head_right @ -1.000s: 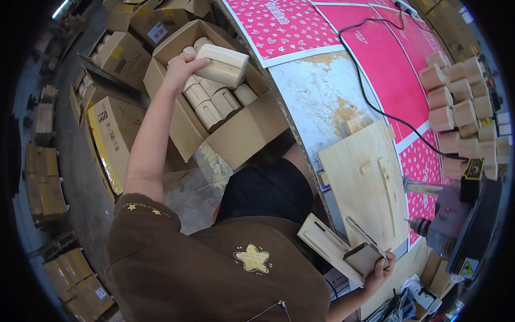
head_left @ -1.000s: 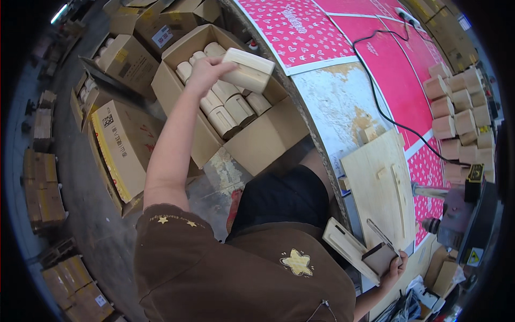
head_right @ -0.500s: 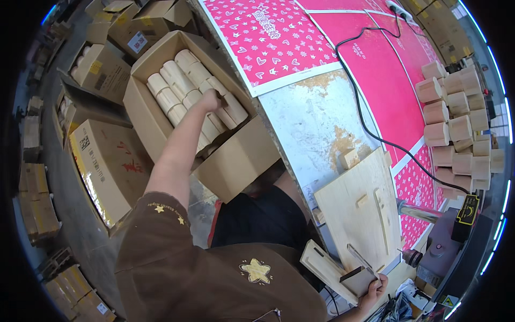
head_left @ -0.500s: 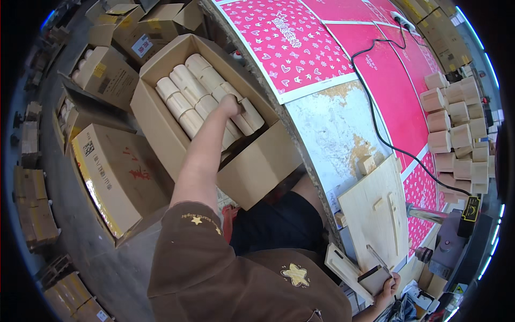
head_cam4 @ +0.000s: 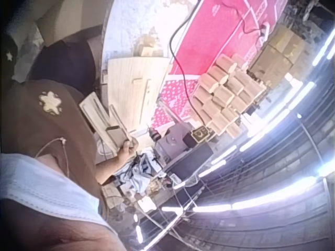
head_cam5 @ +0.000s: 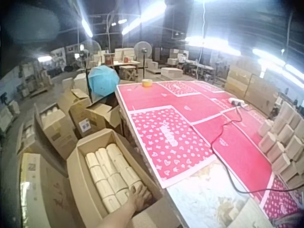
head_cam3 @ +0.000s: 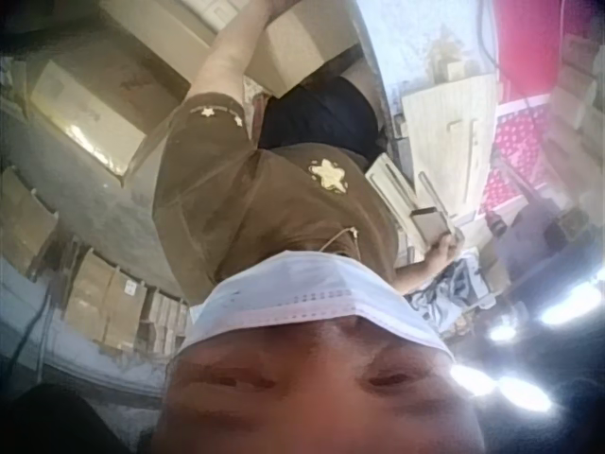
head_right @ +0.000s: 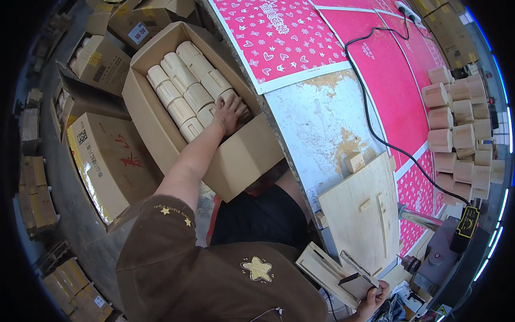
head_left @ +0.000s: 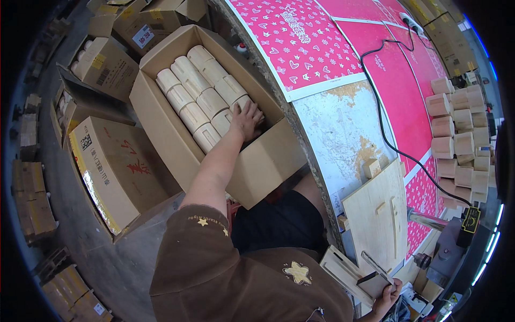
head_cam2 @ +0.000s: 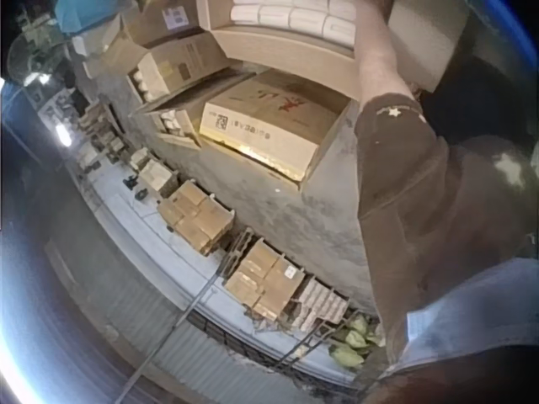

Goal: Using a drill press to create holes or slots in small cylindrical wooden components.

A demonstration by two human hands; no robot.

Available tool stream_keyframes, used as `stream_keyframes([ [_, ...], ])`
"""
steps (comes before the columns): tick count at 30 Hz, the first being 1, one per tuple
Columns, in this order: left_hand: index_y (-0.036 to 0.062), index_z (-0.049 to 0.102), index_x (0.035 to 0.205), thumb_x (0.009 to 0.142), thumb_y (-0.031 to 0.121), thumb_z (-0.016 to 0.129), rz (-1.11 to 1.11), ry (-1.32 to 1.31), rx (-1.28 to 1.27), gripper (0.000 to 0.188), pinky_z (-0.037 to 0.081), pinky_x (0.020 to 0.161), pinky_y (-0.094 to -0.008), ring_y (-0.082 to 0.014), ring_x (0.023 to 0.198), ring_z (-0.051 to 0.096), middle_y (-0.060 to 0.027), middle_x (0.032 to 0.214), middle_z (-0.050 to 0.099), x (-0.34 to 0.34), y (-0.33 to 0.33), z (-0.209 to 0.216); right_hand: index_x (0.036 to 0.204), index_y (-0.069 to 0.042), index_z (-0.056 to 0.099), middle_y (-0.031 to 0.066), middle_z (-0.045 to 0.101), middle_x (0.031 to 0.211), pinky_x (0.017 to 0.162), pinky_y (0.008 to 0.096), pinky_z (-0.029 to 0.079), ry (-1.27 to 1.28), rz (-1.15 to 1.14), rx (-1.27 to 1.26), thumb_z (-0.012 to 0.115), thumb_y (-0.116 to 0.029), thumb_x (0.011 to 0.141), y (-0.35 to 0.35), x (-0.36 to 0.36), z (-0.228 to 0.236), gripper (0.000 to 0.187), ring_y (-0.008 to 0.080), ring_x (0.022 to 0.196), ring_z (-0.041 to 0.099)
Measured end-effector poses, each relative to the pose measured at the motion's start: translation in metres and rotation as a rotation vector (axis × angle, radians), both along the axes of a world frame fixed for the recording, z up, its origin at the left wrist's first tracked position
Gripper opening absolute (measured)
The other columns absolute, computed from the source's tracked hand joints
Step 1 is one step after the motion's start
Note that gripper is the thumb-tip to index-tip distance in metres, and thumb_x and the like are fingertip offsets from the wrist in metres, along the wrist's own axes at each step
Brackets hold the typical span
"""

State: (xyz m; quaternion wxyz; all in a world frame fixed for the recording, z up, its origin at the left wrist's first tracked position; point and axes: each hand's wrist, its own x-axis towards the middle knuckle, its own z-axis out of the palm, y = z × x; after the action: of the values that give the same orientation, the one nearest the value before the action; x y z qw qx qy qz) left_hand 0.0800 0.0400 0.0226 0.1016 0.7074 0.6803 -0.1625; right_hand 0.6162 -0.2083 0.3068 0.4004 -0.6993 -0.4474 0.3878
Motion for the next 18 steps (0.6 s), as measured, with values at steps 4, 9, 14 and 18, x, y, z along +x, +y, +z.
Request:
stream_keyframes([
  [4,0.0356,0.014,0.141,0.087,0.043,0.047,0.099,-0.057,-0.141,0.064,0.021,0.104,-0.0578,-0.0250,0.138,-0.004,0.0056,0.150,-0.002,-0.020,0.001,-0.011,0.100,-0.002,0.049,-0.0030,0.049,0.079,0.066,0.0198,0.030,-0.036,-0.066,0.113,0.072,-0.031,0.075,-0.001,-0.008,0.008,0.045,0.0056,0.069,0.040],
  [9,0.0322,0.022,0.140,0.086,0.036,0.050,0.290,-0.261,-0.168,0.061,0.012,0.102,-0.0660,-0.0323,0.137,-0.008,0.0036,0.151,-0.002,-0.008,0.021,-0.021,0.101,-0.005,0.049,-0.0028,0.044,0.089,0.063,0.0231,0.031,-0.217,-0.156,0.095,0.067,-0.028,0.077,-0.036,0.022,0.014,0.038,0.0069,0.073,0.037],
  [14,0.0020,0.044,0.128,0.085,0.022,0.055,0.662,-1.209,-0.138,0.049,0.036,0.094,-0.0320,-0.0236,0.115,0.047,-0.0154,0.122,0.052,-0.043,0.024,-0.020,0.094,-0.001,0.055,0.0087,0.058,0.090,0.076,0.0290,0.040,-0.140,-0.037,0.226,0.070,-0.032,0.072,-0.034,0.024,0.004,0.041,0.0176,0.083,0.053],
  [18,-0.0032,0.045,0.125,0.087,0.021,0.055,0.566,-1.137,0.228,0.046,0.038,0.092,-0.0293,-0.0191,0.108,0.050,-0.0148,0.118,0.055,-0.048,0.001,0.054,0.099,-0.001,0.056,0.0079,0.059,0.093,0.081,0.0285,0.041,0.032,-0.076,0.351,0.069,-0.027,0.075,-0.034,0.039,-0.009,0.038,0.0164,0.089,0.055],
])
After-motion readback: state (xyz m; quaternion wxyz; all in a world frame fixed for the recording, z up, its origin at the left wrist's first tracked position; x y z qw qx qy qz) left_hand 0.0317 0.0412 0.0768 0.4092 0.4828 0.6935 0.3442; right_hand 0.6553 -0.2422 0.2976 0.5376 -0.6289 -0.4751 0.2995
